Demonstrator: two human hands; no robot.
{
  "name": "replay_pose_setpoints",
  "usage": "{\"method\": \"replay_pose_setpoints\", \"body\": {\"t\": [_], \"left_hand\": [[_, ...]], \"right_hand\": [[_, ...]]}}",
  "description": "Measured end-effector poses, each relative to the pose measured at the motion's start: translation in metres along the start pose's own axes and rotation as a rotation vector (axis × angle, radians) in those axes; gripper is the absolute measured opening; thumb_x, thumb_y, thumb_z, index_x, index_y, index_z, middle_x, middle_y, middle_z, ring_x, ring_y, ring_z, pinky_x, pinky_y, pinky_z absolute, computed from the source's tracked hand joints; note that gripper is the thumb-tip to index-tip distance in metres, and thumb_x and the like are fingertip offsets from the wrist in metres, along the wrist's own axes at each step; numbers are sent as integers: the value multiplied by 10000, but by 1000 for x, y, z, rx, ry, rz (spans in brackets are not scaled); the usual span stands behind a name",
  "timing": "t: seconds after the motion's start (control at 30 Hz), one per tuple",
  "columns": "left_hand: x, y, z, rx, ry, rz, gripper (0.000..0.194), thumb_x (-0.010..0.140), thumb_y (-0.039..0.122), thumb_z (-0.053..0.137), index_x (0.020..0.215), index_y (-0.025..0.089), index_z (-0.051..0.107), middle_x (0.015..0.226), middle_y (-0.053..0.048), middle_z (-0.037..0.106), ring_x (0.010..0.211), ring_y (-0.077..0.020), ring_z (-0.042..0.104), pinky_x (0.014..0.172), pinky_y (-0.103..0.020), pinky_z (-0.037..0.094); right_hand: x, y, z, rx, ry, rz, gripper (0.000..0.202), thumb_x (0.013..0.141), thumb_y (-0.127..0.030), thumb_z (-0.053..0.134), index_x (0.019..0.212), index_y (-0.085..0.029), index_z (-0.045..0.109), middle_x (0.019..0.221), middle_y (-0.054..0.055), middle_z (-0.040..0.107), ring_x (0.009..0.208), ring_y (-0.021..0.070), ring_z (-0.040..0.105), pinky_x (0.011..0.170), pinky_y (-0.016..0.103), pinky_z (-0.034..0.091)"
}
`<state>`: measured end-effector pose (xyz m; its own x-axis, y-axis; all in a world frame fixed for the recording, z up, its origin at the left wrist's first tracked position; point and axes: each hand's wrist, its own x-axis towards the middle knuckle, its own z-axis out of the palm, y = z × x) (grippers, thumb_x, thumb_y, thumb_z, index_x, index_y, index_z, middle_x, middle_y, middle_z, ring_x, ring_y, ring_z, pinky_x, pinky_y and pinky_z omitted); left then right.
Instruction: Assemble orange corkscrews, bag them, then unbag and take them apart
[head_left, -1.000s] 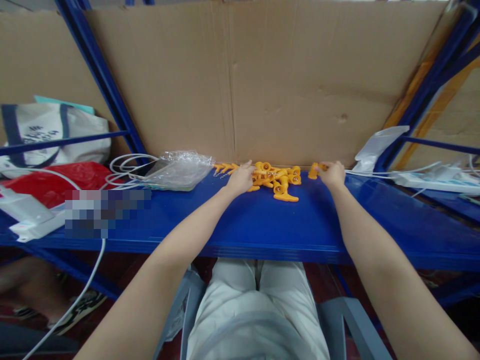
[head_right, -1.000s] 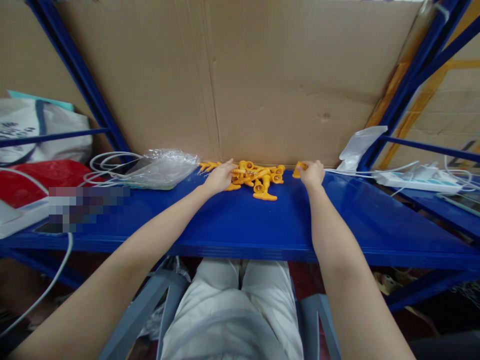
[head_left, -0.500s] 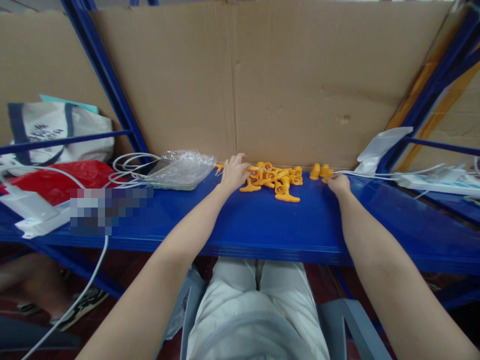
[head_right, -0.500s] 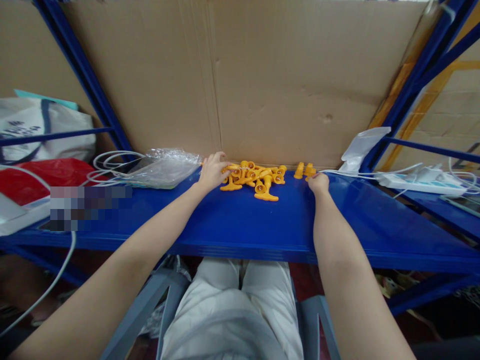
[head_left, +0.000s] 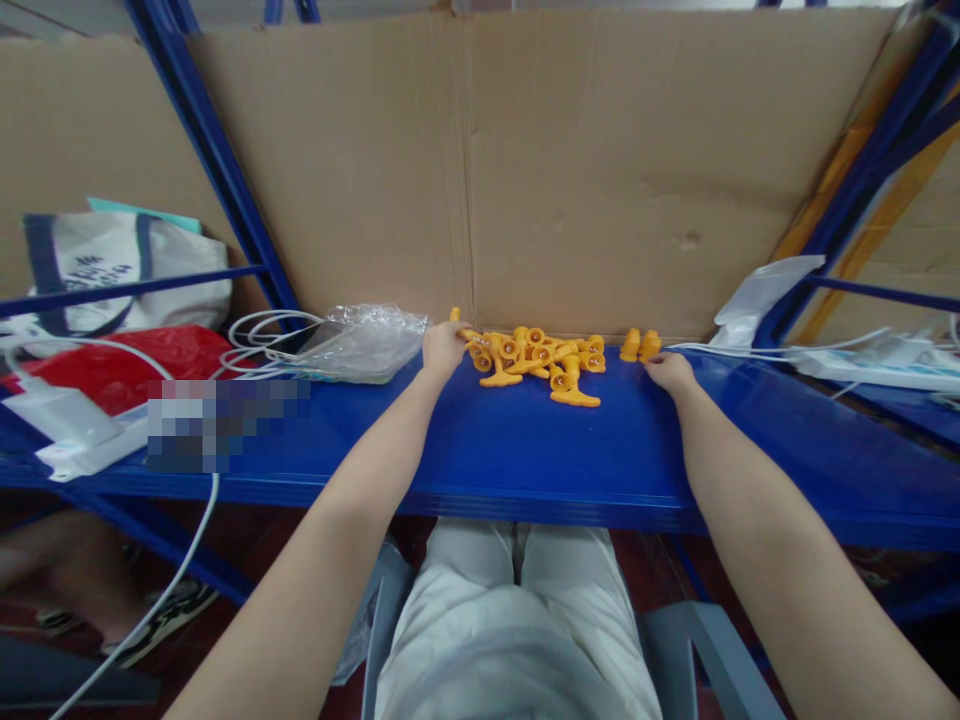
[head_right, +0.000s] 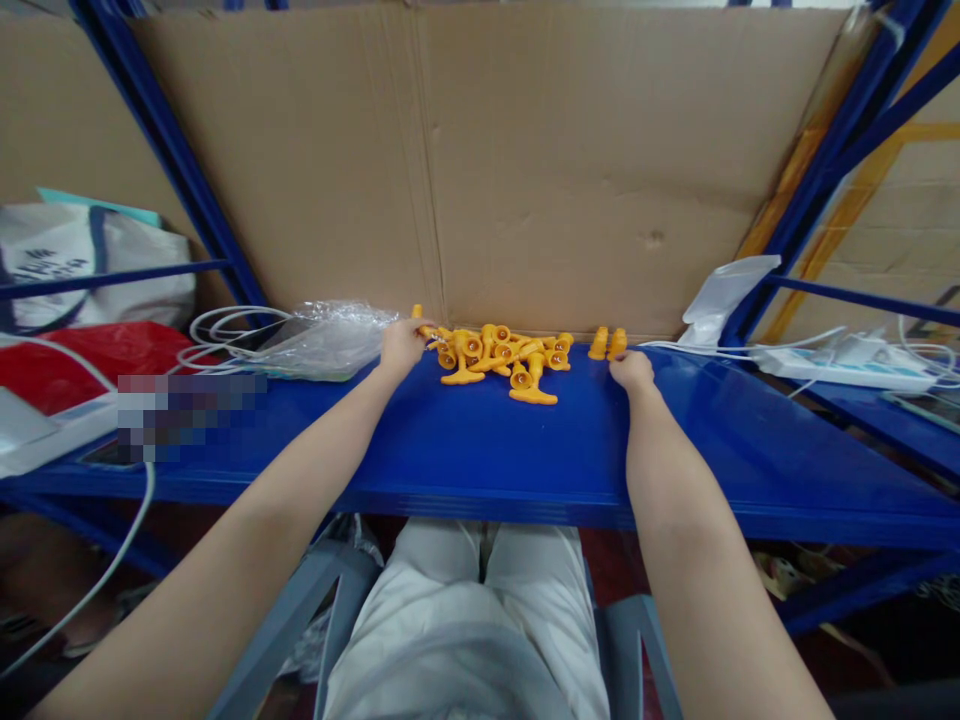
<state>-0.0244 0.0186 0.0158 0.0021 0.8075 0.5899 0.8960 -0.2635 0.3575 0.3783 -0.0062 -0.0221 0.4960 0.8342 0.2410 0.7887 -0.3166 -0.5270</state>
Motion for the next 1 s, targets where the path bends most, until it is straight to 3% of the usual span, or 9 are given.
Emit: {"method": "replay_pose_setpoints", "body": {"t": [0.27,0.43,0.63,0.8,0.9,1.0], "left_hand": [[2,-20,9,-75,5,-46,346,924,172,498,1203,169,703,1181,-111,737,1118,-244,670,977,-361,514],[2,-26,22,-20,-127,-129,527,888,131,550,1399,260,543,1374,-81,640,1275,-274,582,1061,-494,457],[2,-23,32,25,-240,-162,585,887,146,475,1451,298,508,1504,-97,525,1413,-325,451,1111,-609,385],[0,-17,32,57,-302,-99,510,968,297,391,1459,235,512,1530,-139,483,1440,-355,402,1121,-676,329],[-3,-16,30,105,-359,-59,512,992,347,367,1478,234,478,1560,-130,444,1460,-337,369,1129,-664,325],[-6,-14,26,166,-369,-77,506,993,352,394,1479,233,468,1521,-139,494,1426,-338,418,1113,-618,377]], "right_hand": [[-9,-9,-4,-51,-45,38,409,856,-186,580,1243,-143,707,1295,171,669,1252,309,595,1037,388,465],[-19,-17,-9,-89,-74,45,449,860,-188,579,1293,-159,694,1369,168,627,1326,345,537,1096,445,434],[-23,-20,-12,-133,-99,20,448,889,-202,548,1315,-169,682,1395,154,610,1337,352,528,1101,477,440],[-20,-18,-10,-143,-104,15,453,894,-198,542,1325,-164,676,1401,170,601,1341,360,521,1105,488,432],[-18,-16,-8,-148,-104,10,432,889,-208,550,1295,-193,698,1391,145,615,1331,350,532,1093,486,446],[-16,-14,-7,-154,-94,5,409,880,-220,566,1260,-225,718,1372,115,634,1315,339,547,1086,487,455]]}}
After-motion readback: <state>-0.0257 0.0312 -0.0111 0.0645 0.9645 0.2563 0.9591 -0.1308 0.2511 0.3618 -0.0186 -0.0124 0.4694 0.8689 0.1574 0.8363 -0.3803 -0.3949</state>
